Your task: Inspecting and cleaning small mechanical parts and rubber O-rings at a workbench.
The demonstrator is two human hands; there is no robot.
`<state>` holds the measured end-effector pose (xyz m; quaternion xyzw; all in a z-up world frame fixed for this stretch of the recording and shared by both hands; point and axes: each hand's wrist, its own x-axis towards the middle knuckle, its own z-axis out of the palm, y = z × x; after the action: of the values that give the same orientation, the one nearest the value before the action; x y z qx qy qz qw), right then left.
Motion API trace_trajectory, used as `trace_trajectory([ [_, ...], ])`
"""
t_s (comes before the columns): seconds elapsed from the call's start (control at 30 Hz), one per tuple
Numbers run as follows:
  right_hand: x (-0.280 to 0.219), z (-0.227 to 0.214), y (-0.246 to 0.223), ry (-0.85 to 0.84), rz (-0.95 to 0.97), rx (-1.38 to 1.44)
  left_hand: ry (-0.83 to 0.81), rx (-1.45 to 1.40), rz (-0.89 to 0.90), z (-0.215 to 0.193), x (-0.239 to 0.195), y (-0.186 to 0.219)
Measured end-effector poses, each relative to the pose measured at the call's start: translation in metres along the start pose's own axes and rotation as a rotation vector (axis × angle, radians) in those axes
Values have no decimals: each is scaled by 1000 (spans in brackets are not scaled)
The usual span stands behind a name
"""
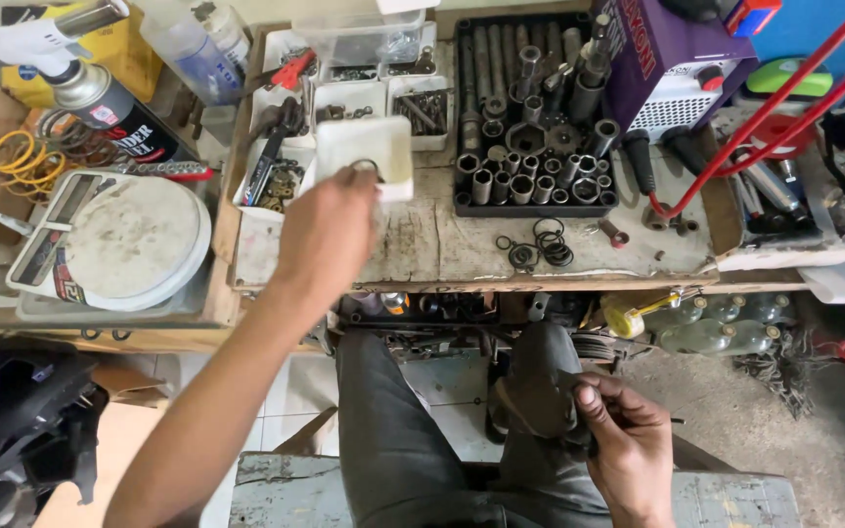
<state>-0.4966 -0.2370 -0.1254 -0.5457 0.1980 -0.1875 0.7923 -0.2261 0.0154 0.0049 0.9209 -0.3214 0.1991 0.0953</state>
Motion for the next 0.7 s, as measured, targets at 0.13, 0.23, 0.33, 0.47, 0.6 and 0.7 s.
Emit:
trace_trajectory([
  [0.13,-2,4,-1,-31,22,43,-62,-88,-55,23,-41,33],
  [0.23,-4,4,2,-10,32,17,-35,-158,-24,30,-59,49],
  [0.33,-4,6,0,-31,36,28,19,-164,-5,34,-69,62],
  [0.47,-3,7,3,-21,20,12,38,-89,4,44,-72,71],
  [0.6,-2,5,10,-13,22,11,70,-162,-29,44,-73,80],
  [0.7,-4,6,10,9,14,-50,273,-267,-68,27,-75,95],
])
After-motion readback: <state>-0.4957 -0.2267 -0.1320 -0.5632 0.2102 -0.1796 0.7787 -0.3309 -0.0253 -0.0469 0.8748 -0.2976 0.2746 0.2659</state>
